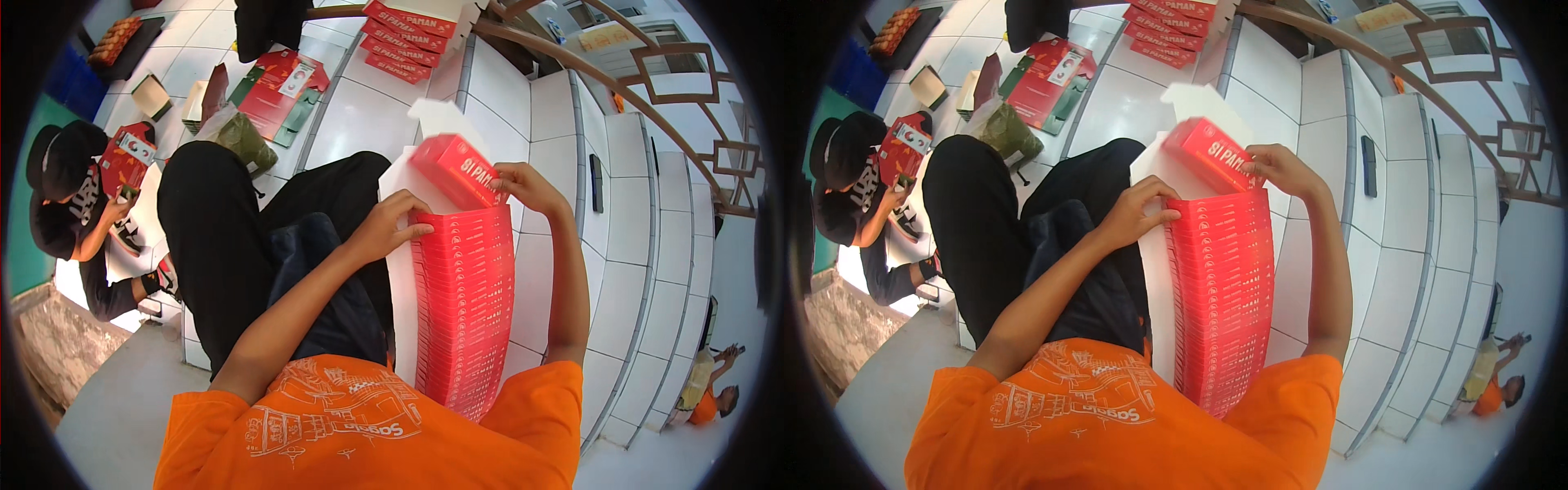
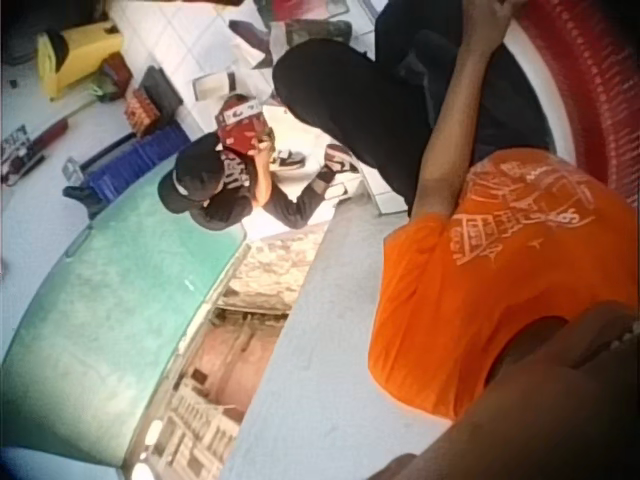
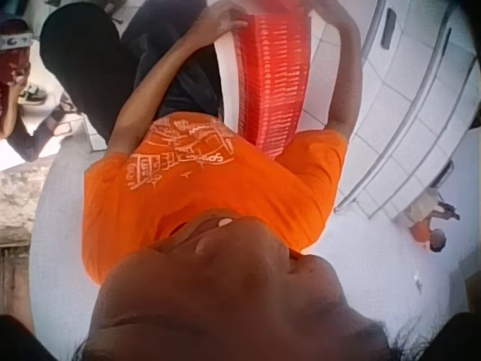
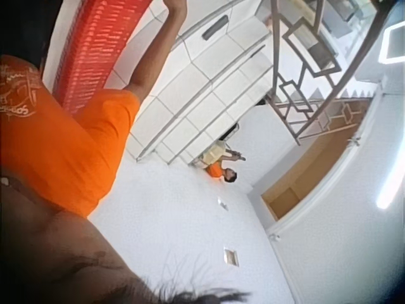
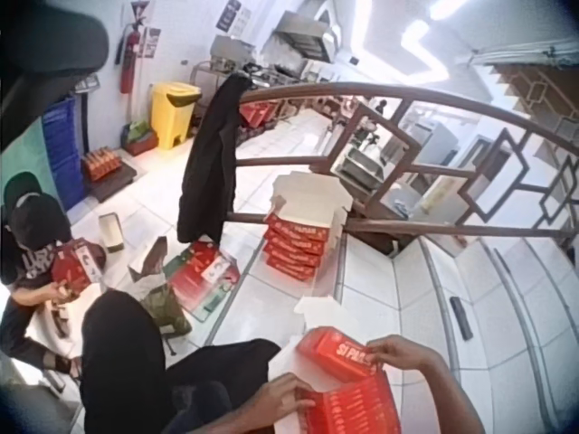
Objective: Folding and stacking cardboard food packaging boxes.
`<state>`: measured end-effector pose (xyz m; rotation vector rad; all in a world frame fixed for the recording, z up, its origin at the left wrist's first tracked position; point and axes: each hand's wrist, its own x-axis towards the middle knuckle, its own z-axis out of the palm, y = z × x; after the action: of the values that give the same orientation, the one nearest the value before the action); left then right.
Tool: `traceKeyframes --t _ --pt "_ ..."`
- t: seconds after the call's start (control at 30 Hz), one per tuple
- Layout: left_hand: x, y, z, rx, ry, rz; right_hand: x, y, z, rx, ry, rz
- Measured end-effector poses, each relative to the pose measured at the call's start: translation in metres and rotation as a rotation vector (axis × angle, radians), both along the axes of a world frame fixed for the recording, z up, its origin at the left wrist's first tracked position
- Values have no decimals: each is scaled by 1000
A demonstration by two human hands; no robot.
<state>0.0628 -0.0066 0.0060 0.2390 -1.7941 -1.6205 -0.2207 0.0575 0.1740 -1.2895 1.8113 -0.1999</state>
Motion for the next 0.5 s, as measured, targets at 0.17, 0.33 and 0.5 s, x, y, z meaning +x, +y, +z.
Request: traceKeyframes --t 0.17,0.33,0.5 --pt "5 0 -6 -4 -15 13 -5 2 -9 76 -11 109" --pt "11 -2 3 -114 -1 102 14 -3 -6 194 155 76" --pt "-6 -28 18 -82 -8 254 20 11 -5 40 204 25"
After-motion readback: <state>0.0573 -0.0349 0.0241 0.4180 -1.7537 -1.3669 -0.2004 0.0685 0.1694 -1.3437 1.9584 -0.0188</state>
